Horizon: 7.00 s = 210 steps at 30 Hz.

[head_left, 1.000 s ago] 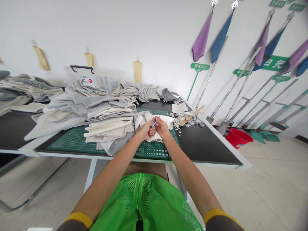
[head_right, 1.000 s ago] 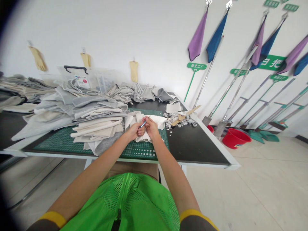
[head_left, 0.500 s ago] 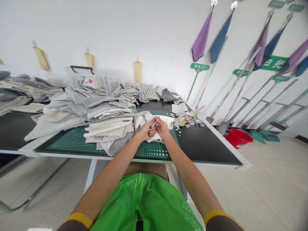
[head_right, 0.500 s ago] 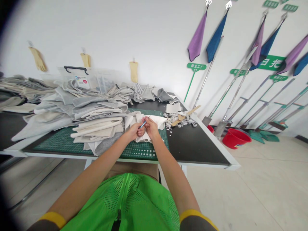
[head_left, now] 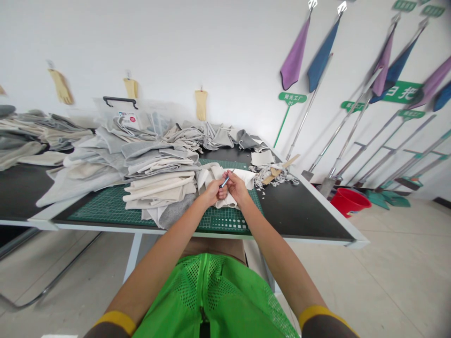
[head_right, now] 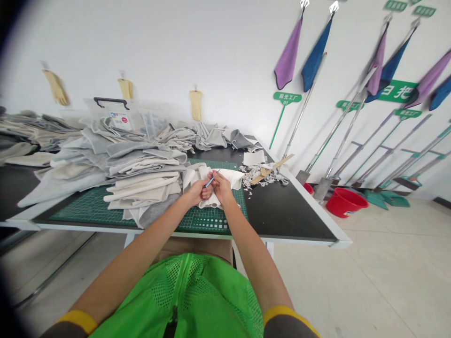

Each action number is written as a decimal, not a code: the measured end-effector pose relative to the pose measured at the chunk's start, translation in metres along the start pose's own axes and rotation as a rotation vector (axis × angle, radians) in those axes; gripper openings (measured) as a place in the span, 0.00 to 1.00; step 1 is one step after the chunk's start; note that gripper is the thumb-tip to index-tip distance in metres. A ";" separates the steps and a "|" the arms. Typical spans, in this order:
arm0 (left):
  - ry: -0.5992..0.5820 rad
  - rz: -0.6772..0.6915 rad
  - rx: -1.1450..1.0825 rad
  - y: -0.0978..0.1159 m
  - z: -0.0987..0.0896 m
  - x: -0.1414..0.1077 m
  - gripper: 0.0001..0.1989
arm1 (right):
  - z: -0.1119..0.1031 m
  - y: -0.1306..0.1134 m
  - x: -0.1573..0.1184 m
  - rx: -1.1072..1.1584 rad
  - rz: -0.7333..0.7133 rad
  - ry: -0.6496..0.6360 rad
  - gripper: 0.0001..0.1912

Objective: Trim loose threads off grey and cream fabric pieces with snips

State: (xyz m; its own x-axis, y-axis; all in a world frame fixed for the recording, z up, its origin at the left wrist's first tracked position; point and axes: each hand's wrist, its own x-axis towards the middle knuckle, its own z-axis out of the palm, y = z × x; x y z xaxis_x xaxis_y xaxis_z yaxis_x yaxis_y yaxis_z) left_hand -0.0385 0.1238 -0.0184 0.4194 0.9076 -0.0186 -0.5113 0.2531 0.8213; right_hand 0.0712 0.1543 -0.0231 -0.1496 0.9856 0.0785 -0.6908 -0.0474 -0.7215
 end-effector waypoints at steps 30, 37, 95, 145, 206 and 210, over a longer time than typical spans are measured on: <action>-0.002 0.006 0.001 0.000 0.002 -0.002 0.13 | 0.002 -0.001 -0.002 0.020 0.008 -0.008 0.06; 0.006 0.004 -0.006 0.000 0.002 -0.002 0.13 | 0.001 -0.002 -0.002 0.015 0.018 0.022 0.07; 0.006 -0.006 0.006 0.002 0.004 -0.003 0.13 | 0.002 -0.003 -0.003 0.053 0.025 0.003 0.07; 0.014 0.004 0.005 0.001 0.005 -0.004 0.14 | 0.003 -0.002 -0.003 0.037 0.011 -0.008 0.05; -0.004 -0.006 0.021 0.001 0.003 -0.002 0.11 | 0.003 -0.004 -0.004 0.058 0.027 -0.017 0.06; 0.005 -0.010 0.021 0.000 0.002 -0.001 0.11 | 0.002 -0.003 -0.002 0.057 0.035 -0.016 0.07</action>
State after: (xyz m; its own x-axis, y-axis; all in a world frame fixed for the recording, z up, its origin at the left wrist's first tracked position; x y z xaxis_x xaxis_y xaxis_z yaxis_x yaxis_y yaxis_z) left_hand -0.0376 0.1226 -0.0176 0.4208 0.9067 -0.0302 -0.4910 0.2556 0.8328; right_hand 0.0722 0.1519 -0.0193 -0.1850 0.9806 0.0648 -0.7240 -0.0914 -0.6838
